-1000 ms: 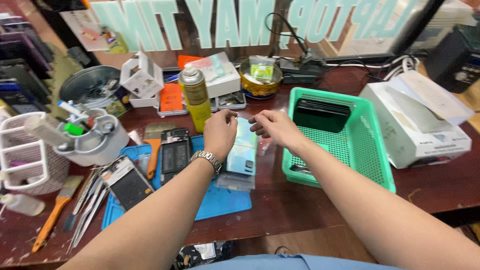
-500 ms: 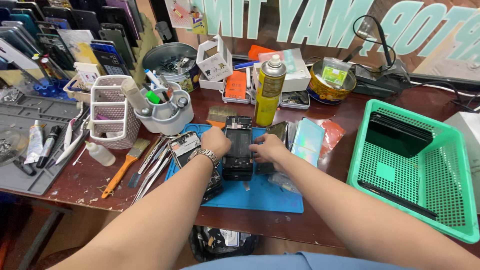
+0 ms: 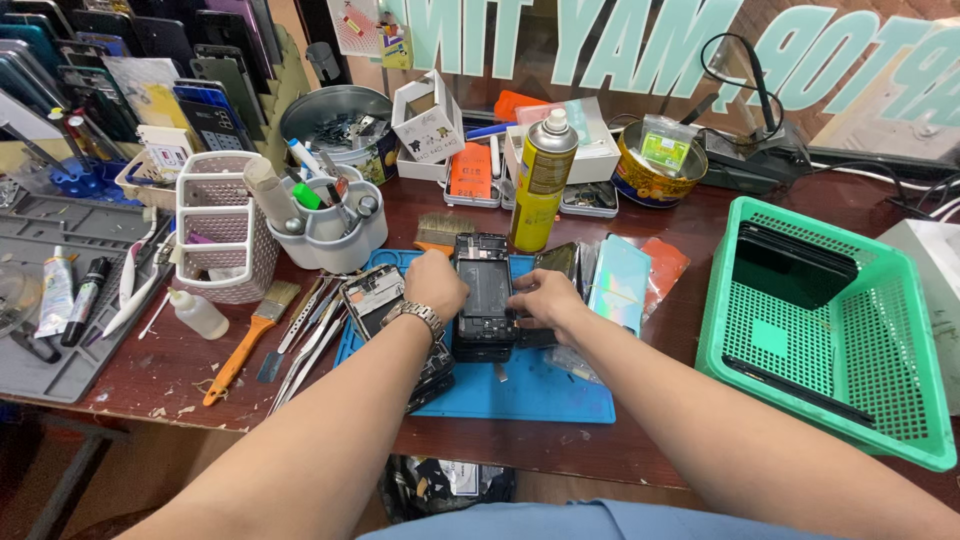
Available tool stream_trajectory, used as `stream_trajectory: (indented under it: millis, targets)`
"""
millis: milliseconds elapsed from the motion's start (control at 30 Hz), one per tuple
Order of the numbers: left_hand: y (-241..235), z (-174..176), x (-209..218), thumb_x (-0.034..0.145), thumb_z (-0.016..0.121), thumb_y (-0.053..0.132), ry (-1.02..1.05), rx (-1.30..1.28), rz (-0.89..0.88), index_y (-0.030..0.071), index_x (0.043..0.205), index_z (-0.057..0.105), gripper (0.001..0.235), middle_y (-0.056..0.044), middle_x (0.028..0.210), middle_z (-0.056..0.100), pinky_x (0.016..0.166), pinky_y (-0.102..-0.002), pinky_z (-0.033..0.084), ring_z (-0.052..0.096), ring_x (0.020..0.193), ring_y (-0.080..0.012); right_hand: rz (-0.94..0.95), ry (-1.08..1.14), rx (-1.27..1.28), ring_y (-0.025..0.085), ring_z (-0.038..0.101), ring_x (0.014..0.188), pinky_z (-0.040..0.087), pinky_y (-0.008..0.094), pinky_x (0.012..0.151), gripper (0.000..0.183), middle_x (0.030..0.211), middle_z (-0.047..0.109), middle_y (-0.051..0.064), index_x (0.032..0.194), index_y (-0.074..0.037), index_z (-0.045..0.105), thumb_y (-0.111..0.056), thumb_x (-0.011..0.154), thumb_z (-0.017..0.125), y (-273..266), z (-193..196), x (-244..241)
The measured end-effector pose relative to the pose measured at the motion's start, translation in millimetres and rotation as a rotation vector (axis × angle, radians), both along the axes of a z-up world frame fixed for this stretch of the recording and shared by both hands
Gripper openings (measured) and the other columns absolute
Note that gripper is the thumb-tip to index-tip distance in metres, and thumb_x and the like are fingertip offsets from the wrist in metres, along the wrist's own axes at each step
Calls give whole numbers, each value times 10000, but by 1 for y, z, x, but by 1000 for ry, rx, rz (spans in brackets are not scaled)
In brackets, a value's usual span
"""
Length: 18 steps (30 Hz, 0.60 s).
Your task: The person repeatedly picks up black rectangular electronic components from a green basket, briefly turns them over, and places them on a blue mat on the workbench. The person continues this cycle, handling the components one at a time.
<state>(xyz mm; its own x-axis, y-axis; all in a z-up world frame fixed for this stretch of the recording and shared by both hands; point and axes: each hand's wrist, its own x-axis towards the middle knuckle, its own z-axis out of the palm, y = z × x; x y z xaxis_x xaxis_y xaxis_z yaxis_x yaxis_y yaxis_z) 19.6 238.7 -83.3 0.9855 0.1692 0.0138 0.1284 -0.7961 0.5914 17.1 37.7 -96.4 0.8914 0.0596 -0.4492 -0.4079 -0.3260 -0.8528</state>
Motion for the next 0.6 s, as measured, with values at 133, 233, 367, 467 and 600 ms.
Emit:
stream_trajectory:
  millis: [133, 233, 367, 467, 600]
  targets:
    - [-2, 16, -3, 698, 846, 136, 83, -25, 39, -24, 885, 754, 263, -280, 1005, 721, 886, -444, 586, 716, 993, -404, -29, 8, 1, 212, 694, 930, 664, 319, 718, 523, 1111, 676, 130, 1355, 8, 565, -10, 860, 733, 2, 5, -5]
    - [-2, 18, -4, 684, 875, 172, 109, -42, 59, 0, 889, 773, 287, -254, 1014, 733, 897, -436, 581, 718, 999, -389, -73, 55, 41, 200, 702, 938, 640, 307, 722, 555, 1160, 666, 93, 1372, -13, 544, -43, 863, 763, 4, 4, -7]
    - [1, 16, 0, 683, 873, 190, 77, -29, 30, 10, 882, 785, 282, -235, 996, 751, 901, -425, 578, 727, 1000, -376, -66, -32, -14, 165, 679, 913, 633, 304, 715, 579, 1173, 643, 95, 1379, -77, 561, -40, 843, 776, 8, 4, -5]
    - [0, 19, 7, 684, 869, 173, 96, -95, 79, 52, 890, 788, 252, -213, 965, 744, 884, -435, 579, 727, 971, -357, -51, -108, 69, 146, 656, 841, 588, 300, 681, 507, 1076, 680, 78, 1322, -79, 606, -60, 843, 770, 7, 13, -3]
    - [-12, 32, 10, 825, 739, 326, 186, -753, -44, 63, 1193, 692, 454, -125, 1114, 762, 829, -432, 646, 763, 918, -231, 76, -341, 124, 136, 638, 765, 507, 280, 651, 389, 939, 754, 37, 1228, -43, 719, -164, 861, 761, -1, 48, -6]
